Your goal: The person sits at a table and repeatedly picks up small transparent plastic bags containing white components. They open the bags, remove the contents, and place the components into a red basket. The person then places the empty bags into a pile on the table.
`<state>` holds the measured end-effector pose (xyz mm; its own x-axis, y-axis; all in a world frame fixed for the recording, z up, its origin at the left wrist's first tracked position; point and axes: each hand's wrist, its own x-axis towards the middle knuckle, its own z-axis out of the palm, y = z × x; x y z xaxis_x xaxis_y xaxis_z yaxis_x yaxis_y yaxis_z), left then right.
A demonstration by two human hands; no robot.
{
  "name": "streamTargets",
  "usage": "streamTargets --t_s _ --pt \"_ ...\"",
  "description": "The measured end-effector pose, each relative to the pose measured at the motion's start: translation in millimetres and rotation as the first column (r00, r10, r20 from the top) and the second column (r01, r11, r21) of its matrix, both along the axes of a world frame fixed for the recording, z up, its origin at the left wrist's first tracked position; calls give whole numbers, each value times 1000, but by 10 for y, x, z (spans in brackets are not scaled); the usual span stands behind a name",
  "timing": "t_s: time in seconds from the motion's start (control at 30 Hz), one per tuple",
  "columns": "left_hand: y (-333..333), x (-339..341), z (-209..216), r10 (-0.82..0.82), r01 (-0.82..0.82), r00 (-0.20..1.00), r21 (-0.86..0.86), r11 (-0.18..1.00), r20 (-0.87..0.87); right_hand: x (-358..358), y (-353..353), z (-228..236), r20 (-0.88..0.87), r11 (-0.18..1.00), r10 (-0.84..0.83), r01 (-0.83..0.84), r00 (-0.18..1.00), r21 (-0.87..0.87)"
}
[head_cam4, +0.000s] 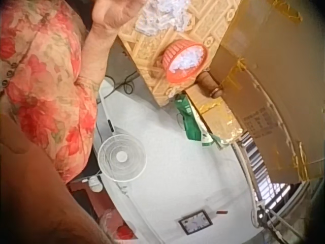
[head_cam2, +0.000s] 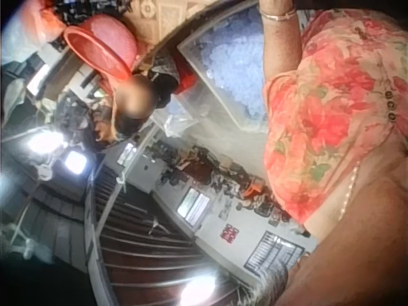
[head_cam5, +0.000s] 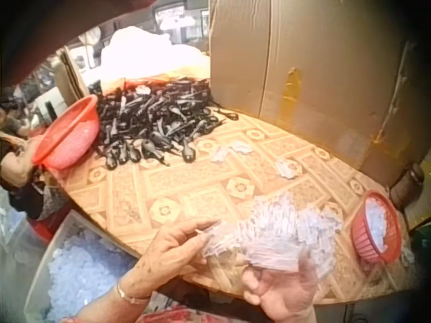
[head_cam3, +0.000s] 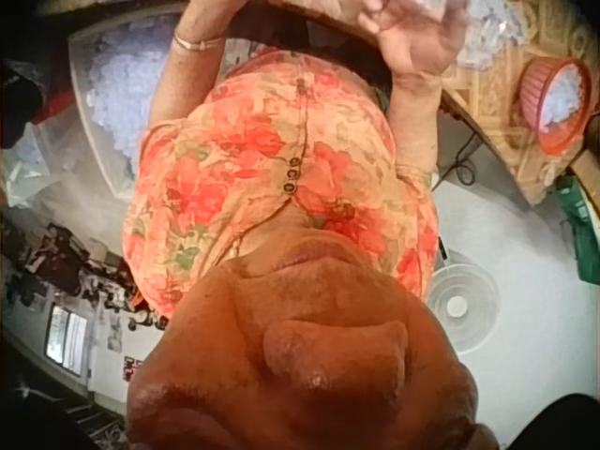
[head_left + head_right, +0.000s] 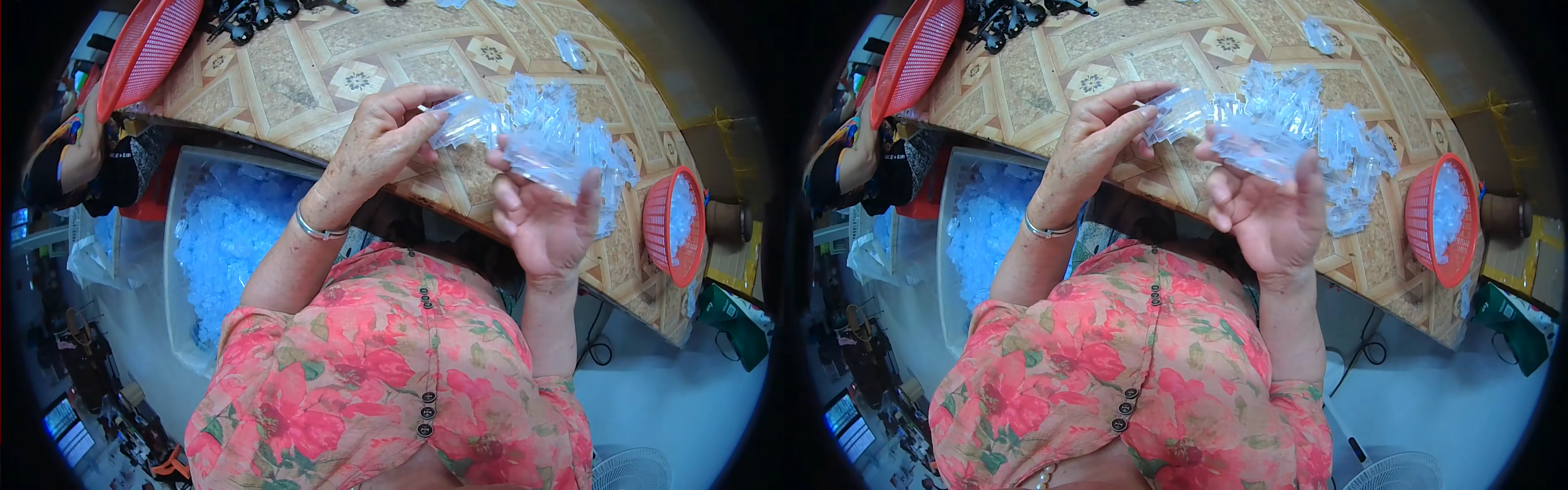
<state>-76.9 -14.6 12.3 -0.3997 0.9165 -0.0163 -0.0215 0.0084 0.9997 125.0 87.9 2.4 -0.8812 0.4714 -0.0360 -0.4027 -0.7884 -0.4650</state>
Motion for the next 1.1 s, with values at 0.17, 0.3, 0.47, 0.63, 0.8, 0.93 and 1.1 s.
streamTargets --t_s 0.17,0.3,0.47,0.63,0.8,0.93,1.1 --pt "-55 -52 -16 -46 47 998 22 999 -53 -102 -136 -92 0 969 197 -195 980 -153" --pt "-105 -68 -44 -87 87 996 7 996 -28 -170 -205 -130 13 947 268 -260 963 -188" --pt "-137 11 0 -85 91 987 -35 995 135 -187 -237 -124 17 942 267 -257 964 -216" --pt "-92 27 -93 -93 79 962 64 995 257 -177 -254 -141 -32 936 260 -260 965 -236" --pt "-115 34 -60 -122 115 957 43 992 264 -179 -243 -177 -60 935 271 -277 961 -222" --pt "-133 49 -32 -104 93 957 52 994 270 -185 -245 -187 -66 935 274 -282 960 -215" --pt "-175 50 -41 -76 55 974 99 994 212 -175 -256 -210 -77 939 250 -261 965 -223"
